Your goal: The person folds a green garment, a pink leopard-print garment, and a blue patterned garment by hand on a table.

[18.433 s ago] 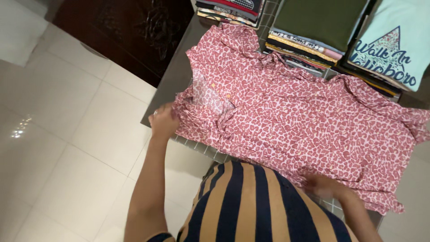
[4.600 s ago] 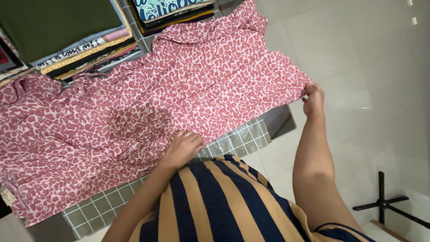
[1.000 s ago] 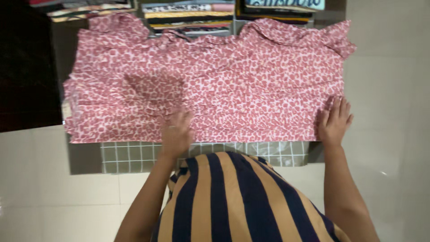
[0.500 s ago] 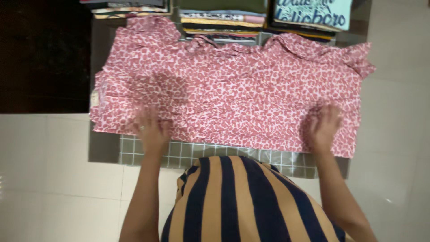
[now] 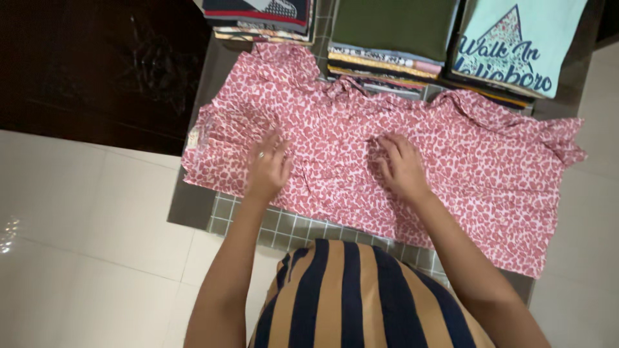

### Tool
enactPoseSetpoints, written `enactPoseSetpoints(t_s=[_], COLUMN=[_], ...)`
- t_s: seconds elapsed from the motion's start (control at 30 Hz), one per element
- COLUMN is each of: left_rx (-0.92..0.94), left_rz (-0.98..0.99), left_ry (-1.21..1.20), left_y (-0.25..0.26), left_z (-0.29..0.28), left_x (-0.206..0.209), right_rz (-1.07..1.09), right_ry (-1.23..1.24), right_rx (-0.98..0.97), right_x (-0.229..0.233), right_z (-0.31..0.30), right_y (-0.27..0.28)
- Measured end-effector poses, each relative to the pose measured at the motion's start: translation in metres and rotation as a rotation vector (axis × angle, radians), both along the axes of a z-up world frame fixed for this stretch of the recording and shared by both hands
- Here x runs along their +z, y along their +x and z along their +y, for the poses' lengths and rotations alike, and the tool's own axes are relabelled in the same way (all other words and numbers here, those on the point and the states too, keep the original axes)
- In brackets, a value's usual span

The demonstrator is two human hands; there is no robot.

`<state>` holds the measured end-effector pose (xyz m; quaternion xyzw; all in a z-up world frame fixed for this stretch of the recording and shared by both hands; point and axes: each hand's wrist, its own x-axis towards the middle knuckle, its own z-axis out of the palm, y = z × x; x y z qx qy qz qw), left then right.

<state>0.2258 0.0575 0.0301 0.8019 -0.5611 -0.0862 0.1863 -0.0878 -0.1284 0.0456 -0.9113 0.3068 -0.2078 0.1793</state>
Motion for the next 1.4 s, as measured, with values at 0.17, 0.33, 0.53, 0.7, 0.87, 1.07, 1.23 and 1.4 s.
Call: enactPoseSetpoints(t_s=[0.17, 0.33, 0.53, 0.7, 0.87, 1.07, 1.23, 1.4], left_rx=[-0.111, -0.421, -0.618, -0.607, -0.433, -0.083, -0.24, -0.277], left_rz=[0.046, -0.303, -0.681, -0.76, -1.031, -0.614, -0.496, -0.518], left_ry=[0.0, 0.19, 0.451, 0.462, 0.165, -0.371, -0.102, 0.006], left_y=[0.016, 0.032, 0.066, 0.113, 0.152, 0.17, 0.173, 0.147], left_z=[-0.096, -0.169, -0.215, -0.219, -0.194, -0.146, -0.066, 0.0], left_x=[0.023, 0.039, 0.011, -0.004, 0.005, 0.012, 0.028, 0.006], right_rz=[-0.101, -0.012, 0.262, 0.445, 0.274, 0.302, 0.154, 0.123], right_ry=[0.067, 0.059, -0.067, 0.048, 0.082, -0.134, -0.176, -0.247], right_rx=[-0.007, -0.105, -0.234, -0.207, -0.154, -0.079, -0.011, 0.172], right_x=[-0.007, -0.023, -0.025, -0.033, -0.041, -0.028, -0.019, -0.024], right_z=[-0.048, -0.082, -0.093, -0.111, -0.116, -0.093, -0.04, 0.011], right_y=[0.056, 0.093, 0.106, 0.094, 0.086, 0.069, 0.02, 0.013])
